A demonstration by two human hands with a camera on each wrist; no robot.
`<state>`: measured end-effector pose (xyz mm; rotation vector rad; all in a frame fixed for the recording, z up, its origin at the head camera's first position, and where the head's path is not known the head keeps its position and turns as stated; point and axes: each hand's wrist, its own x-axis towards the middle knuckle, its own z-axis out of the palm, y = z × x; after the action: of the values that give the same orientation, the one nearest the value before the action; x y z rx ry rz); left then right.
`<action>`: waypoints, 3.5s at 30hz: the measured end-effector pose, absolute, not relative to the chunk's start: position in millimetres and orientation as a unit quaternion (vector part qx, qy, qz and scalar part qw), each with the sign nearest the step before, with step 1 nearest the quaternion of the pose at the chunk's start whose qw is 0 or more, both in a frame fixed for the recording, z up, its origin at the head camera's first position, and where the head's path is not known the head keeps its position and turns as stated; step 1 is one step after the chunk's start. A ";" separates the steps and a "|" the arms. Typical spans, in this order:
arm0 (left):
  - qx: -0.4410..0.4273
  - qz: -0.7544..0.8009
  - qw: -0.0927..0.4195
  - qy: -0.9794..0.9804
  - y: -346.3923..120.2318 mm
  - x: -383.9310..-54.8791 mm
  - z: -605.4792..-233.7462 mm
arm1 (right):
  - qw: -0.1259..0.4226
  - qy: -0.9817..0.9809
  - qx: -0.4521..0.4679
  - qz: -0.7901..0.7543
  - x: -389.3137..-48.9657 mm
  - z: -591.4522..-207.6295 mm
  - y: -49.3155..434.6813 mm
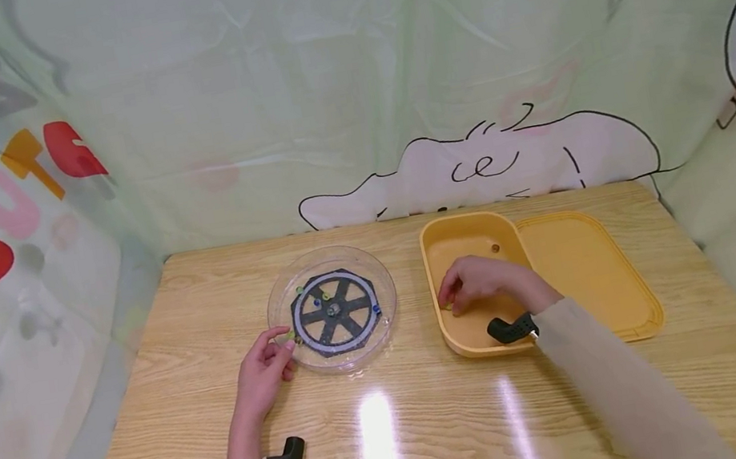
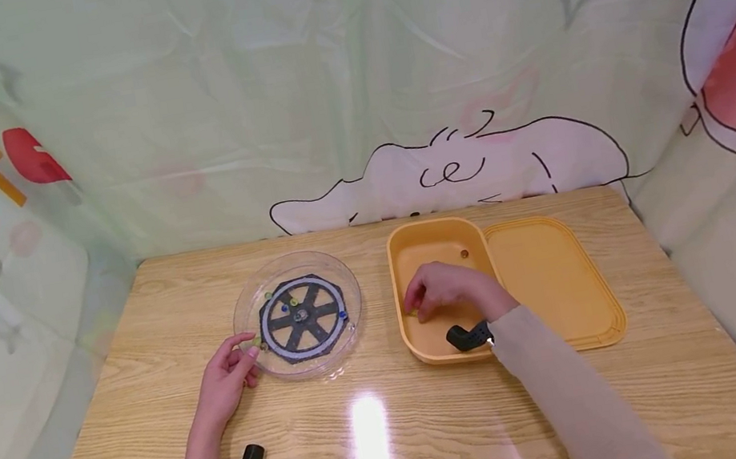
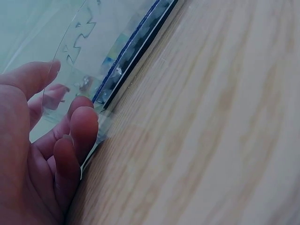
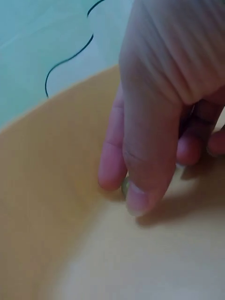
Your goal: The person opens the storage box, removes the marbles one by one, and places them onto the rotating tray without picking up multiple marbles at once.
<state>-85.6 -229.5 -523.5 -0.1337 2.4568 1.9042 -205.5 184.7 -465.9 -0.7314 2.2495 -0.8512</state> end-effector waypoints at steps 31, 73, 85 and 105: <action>-0.049 0.615 0.015 0.787 -230.5 -87.3 -522.4 | 0.305 0.857 -0.271 -0.314 -209.6 -462.9 182.0; -0.040 0.601 0.028 0.798 -218.7 -73.9 -487.1 | 0.079 0.876 -0.266 -0.394 -166.5 -424.6 173.1; -0.043 0.597 0.027 0.800 -217.7 -75.2 -488.4 | 0.073 0.860 -0.237 -0.447 -157.0 -432.6 134.2; -0.044 0.602 0.006 0.797 -229.1 -84.4 -524.5 | 0.076 0.832 -0.233 -0.498 -142.2 -448.1 72.2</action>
<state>-84.4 -229.1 -524.5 -0.1385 2.4947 1.8858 -142.2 72.2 -448.1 -0.6973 2.4940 -1.4938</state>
